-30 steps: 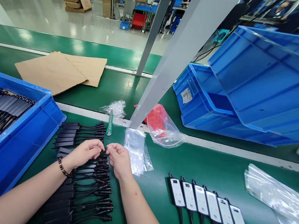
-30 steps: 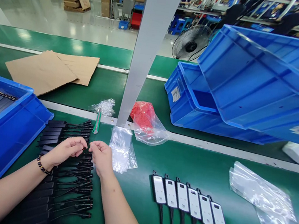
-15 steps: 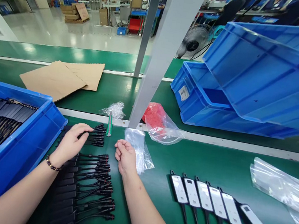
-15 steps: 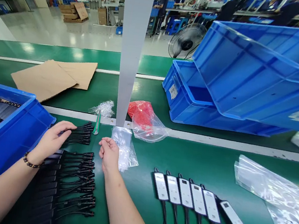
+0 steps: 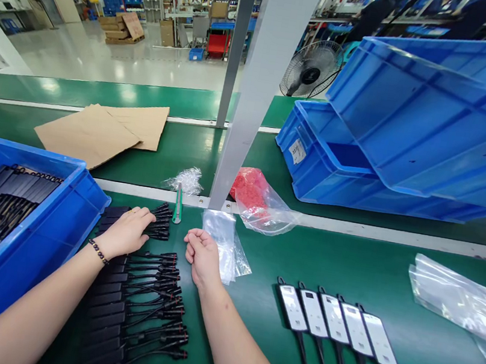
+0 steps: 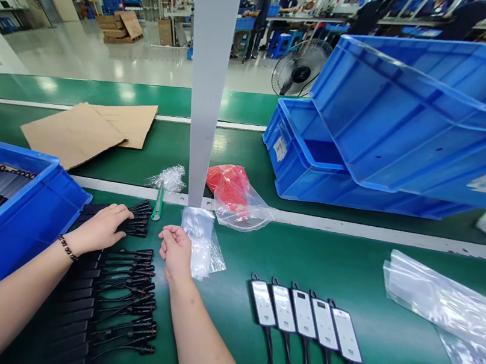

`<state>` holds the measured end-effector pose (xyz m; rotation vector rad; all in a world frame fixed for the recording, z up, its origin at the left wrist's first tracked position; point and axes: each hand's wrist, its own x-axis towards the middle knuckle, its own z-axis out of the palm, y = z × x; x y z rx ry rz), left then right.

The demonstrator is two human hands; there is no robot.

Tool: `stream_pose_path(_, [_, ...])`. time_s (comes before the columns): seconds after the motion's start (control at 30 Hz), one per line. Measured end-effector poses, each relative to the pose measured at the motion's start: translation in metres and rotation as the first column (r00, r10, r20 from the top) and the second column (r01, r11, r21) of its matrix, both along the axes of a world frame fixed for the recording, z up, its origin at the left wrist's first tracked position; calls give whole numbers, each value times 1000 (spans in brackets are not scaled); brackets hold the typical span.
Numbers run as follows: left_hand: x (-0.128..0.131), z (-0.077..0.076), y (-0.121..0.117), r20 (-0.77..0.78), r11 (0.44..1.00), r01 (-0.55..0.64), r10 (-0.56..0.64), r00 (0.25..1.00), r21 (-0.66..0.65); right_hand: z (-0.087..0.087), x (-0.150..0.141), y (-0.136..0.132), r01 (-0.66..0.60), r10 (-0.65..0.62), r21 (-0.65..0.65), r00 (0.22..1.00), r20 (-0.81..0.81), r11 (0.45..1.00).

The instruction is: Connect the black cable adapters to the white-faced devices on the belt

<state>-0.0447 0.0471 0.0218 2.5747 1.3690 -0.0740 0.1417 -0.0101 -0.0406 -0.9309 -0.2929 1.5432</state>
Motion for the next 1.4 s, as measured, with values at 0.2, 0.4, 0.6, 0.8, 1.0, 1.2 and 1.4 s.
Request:
stream_pose_path(0.2, [3,-3,6,16,995,19,-17,1000,-99,1,0,-1,-21,21,-2,1000,-3,1000])
stream_pose_path(0.4, [3,-3,5,142,968,-9,46,989,-251,0,-1,0,-19,19,-11,1000,-18,1000])
stream_pose_path(0.6, [2,-9,-1,352,865,18,185,918,-502,4,4,-1,12,-13,-34,999,-30,999])
stream_pose_path(0.8, [18,2,-9,387,854,22,212,897,-519,19,0,14,-8,9,-13,1000,12,1000])
stream_pose_path(1.0, [27,-6,-10,477,828,9,314,821,-560,4,-9,20,-98,97,10,989,113,995])
stream_pose_path(1.2, [27,-10,-6,534,778,38,393,748,-627,0,-12,17,-214,199,50,958,205,976])
stream_pose_path(1.4, [27,-9,-8,511,775,13,404,759,-632,2,-13,13,-273,244,82,935,259,958])
